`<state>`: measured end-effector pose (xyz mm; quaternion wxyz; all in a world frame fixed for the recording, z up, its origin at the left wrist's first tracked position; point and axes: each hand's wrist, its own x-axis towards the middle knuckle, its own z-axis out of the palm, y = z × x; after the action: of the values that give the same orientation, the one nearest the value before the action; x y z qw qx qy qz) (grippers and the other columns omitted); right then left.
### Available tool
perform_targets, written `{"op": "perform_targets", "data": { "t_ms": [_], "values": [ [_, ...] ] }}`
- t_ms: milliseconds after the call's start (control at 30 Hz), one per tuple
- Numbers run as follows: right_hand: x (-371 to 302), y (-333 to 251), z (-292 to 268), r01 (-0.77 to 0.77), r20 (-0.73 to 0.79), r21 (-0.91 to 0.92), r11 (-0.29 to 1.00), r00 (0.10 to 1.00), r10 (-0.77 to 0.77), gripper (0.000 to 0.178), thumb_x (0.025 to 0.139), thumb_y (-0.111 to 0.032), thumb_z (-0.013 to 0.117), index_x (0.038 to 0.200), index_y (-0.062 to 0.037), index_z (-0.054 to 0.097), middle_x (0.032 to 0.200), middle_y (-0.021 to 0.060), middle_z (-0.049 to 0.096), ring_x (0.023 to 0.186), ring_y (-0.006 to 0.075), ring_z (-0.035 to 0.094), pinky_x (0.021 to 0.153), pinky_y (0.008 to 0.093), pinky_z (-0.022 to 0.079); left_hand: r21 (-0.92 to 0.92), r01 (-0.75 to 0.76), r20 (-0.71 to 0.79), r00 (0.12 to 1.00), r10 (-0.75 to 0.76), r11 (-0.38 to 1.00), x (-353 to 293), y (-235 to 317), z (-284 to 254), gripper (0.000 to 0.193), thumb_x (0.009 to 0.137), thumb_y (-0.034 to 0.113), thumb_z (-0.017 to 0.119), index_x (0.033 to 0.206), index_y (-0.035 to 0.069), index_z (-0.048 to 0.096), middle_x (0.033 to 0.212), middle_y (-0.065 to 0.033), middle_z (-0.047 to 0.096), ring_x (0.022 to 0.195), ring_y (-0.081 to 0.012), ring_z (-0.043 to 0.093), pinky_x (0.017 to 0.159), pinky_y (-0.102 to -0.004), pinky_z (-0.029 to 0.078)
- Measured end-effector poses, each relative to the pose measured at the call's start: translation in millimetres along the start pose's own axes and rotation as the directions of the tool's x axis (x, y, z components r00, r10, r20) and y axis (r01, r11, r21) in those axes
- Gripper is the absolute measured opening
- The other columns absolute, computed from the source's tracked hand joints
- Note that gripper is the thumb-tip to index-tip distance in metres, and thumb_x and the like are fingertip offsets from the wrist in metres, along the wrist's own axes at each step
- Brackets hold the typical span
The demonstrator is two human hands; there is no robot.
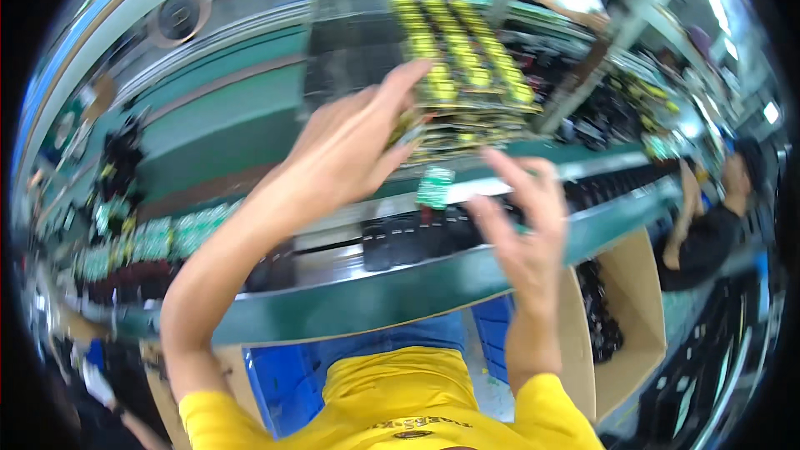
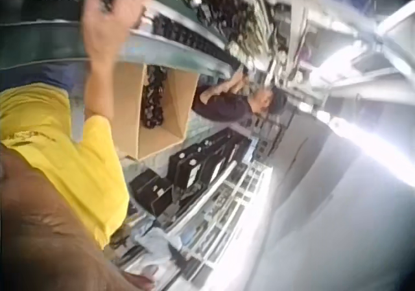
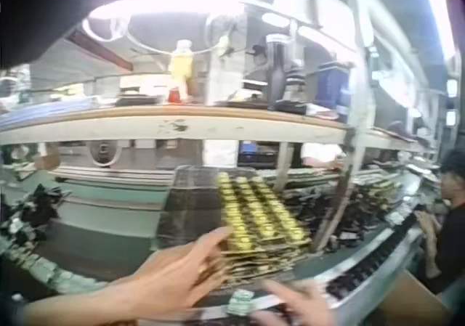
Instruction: Assembling electronic components and wiring onto printed circuit boards at a manual assembly station.
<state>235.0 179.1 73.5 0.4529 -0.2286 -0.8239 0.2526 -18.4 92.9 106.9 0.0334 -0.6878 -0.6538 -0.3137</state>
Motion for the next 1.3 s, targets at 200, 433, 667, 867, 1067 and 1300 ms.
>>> {"op": "perform_targets", "data": {
  "t_ms": [200, 433, 667, 867, 1067, 1300],
  "values": [
    [8.4, -8.1, 26.5, 0.206, 0.070, 0.248, 0.947, 0.971, -0.230, 0.022, 0.091, -0.008, 0.093, 0.112, -0.0125, 0.090, 0.109, 0.0041, 0.062, 0.088, 0.0174, 0.058, 0.076, 0.0319, 0.049, -0.009, -0.086, 0.122, 0.989, 0.087, 0.996, -50.0, 57.5, -20.1, 0.102, 0.088, 0.001, 0.081, 0.179, 0.004, 0.035, 0.125, -0.0147, 0.078, 0.102, -0.0329, 0.074, 0.092, -0.0436, 0.060],
    [-13.2, -17.4, 20.2, 0.040, 0.018, 0.480, 0.876, 0.998, -0.055, 0.013, 0.093, -0.007, 0.090, 0.105, -0.0081, 0.085, 0.112, 0.0064, 0.060, 0.088, 0.0163, 0.057, 0.074, 0.0301, 0.048, -0.312, 0.114, 0.039, 0.994, -0.107, 0.943, -76.4, 90.9, -18.8, 0.050, 0.100, 0.005, 0.074, 0.146, -0.002, 0.058, 0.111, -0.0174, 0.073, 0.087, -0.0260, 0.070, 0.079, -0.0399, 0.060],
    [-22.3, -26.6, 31.6, 0.072, -0.062, 0.656, 0.751, 0.997, -0.041, 0.012, 0.093, -0.006, 0.090, 0.102, -0.0058, 0.082, 0.116, 0.0089, 0.057, 0.090, 0.0170, 0.056, 0.075, 0.0296, 0.049, -0.672, 0.149, 0.023, 0.983, -0.180, 0.726, -74.5, 109.0, 21.2, 0.027, 0.108, 0.009, 0.070, 0.131, -0.001, 0.059, 0.098, -0.0139, 0.070, 0.078, -0.0211, 0.067, 0.070, -0.0339, 0.060],
    [-31.2, -23.2, 32.9, 0.238, -0.398, 0.269, 0.933, 0.910, -0.117, 0.015, 0.090, -0.006, 0.091, 0.101, -0.0071, 0.082, 0.118, 0.0092, 0.056, 0.091, 0.0179, 0.055, 0.077, 0.0307, 0.050, -0.877, 0.198, 0.049, 0.943, -0.330, 0.438, -83.8, 108.7, 42.1, 0.013, 0.115, 0.012, 0.066, 0.117, 0.001, 0.061, 0.086, -0.0110, 0.068, 0.070, -0.0168, 0.064, 0.063, -0.0287, 0.059],
    [-27.3, -4.7, 36.8, 0.317, -0.414, 0.102, 0.943, 0.875, -0.249, 0.017, 0.087, -0.005, 0.092, 0.101, -0.0080, 0.083, 0.117, 0.0081, 0.055, 0.092, 0.0196, 0.055, 0.077, 0.0306, 0.051, -0.933, 0.253, 0.147, 0.917, -0.370, 0.257, -76.4, 96.2, 50.4, 0.010, 0.115, 0.010, 0.066, 0.117, 0.001, 0.062, 0.091, -0.0119, 0.070, 0.071, -0.0184, 0.065, 0.060, -0.0297, 0.058],
    [-41.7, -5.0, 29.6, 0.186, -0.387, -0.052, 0.981, 0.902, -0.192, 0.022, 0.080, -0.002, 0.089, 0.096, -0.0162, 0.084, 0.117, 0.0066, 0.058, 0.095, 0.0205, 0.058, 0.082, 0.0333, 0.052, -0.914, 0.392, 0.322, 0.860, -0.394, 0.107, -81.5, 89.1, 46.9, 0.013, 0.112, 0.009, 0.070, 0.122, 0.002, 0.070, 0.102, -0.0122, 0.076, 0.073, -0.0168, 0.066, 0.059, -0.0260, 0.054]
  ]
}}
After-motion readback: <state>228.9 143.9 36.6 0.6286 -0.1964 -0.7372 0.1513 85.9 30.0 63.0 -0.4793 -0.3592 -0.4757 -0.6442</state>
